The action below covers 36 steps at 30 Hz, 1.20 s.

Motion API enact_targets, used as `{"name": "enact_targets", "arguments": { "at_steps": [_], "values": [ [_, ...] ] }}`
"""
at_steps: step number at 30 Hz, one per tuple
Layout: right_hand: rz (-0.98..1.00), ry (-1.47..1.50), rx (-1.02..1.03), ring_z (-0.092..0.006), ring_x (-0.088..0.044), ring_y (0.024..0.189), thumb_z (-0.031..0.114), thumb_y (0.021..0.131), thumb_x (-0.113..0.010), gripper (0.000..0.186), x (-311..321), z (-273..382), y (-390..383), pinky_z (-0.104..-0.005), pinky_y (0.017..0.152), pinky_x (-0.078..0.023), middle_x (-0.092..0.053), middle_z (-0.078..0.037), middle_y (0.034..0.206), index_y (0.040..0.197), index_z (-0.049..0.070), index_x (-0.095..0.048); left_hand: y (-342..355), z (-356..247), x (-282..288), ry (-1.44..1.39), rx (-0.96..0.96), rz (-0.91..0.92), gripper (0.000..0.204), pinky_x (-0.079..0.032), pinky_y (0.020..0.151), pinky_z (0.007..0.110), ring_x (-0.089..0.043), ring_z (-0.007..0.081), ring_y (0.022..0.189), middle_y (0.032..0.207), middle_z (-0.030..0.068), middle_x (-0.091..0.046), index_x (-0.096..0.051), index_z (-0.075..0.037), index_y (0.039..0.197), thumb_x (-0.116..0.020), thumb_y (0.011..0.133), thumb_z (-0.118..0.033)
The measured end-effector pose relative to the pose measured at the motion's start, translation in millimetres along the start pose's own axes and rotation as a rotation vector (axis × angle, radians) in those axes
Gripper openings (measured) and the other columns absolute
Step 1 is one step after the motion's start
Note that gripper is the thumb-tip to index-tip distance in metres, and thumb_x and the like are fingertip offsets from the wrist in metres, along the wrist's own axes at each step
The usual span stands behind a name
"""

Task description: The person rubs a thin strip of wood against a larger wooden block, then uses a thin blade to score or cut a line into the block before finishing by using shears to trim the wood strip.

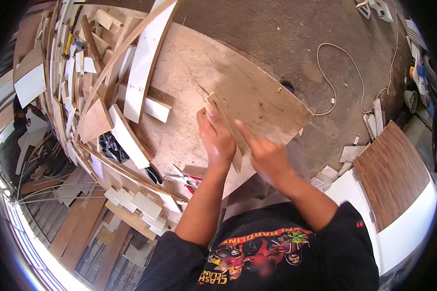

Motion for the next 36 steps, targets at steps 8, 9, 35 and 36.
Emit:
{"name": "enact_targets", "arguments": {
  "at_steps": [8,9,35,36],
  "values": [
    [-0.166,-0.033,0.062,-0.0218,-0.063,0.046,0.014,0.087,-0.060,0.074,-1.6,7.5,30.3,-0.0402,0.047,-0.056,-0.059,-0.006,0.059,0.157,0.025,-0.041,1.3,-4.4,-1.1,-0.037,0.002,0.019,0.048,-0.045,0.089,0.045,-0.057,0.0389,0.097,0.108,0.0242,-0.054,-0.059,0.007,0.112,-0.032,0.112,-0.033],
    [-0.105,-0.001,0.032,-0.0212,-0.064,0.048,0.015,0.088,-0.059,0.071,-2.4,1.0,5.2,-0.0400,0.048,-0.056,-0.060,-0.006,0.061,0.156,0.025,-0.042,2.9,-1.7,1.1,-0.033,-0.002,0.014,0.048,-0.045,0.089,0.045,-0.057,0.0389,0.097,0.108,0.0242,-0.054,-0.059,0.007,0.112,-0.032,0.112,-0.033],
    [-0.099,-0.042,0.088,-0.0226,-0.063,0.046,0.011,0.084,-0.061,0.076,-21.4,13.1,28.4,-0.0382,0.042,-0.054,-0.058,-0.005,0.063,0.156,0.023,-0.042,22.3,7.0,9.7,-0.131,0.121,-0.015,0.050,-0.046,0.083,0.043,-0.058,0.0348,0.088,0.100,0.0224,-0.058,-0.059,0.006,0.107,-0.031,0.111,-0.036],
    [-0.097,-0.037,0.096,-0.0226,-0.063,0.046,0.011,0.084,-0.061,0.076,-17.8,13.2,25.4,-0.0382,0.042,-0.054,-0.058,-0.005,0.063,0.156,0.023,-0.042,24.5,12.5,18.2,-0.127,0.122,-0.023,0.050,-0.046,0.083,0.043,-0.058,0.0348,0.088,0.100,0.0224,-0.058,-0.059,0.006,0.107,-0.031,0.111,-0.036]
  ]
}}
Point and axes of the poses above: each hand's wrist, its own y-axis towards the middle knuckle, its own x-axis out of the back of the hand, z = x × y, the point moved 6 cm from there along y, towards the middle knuckle
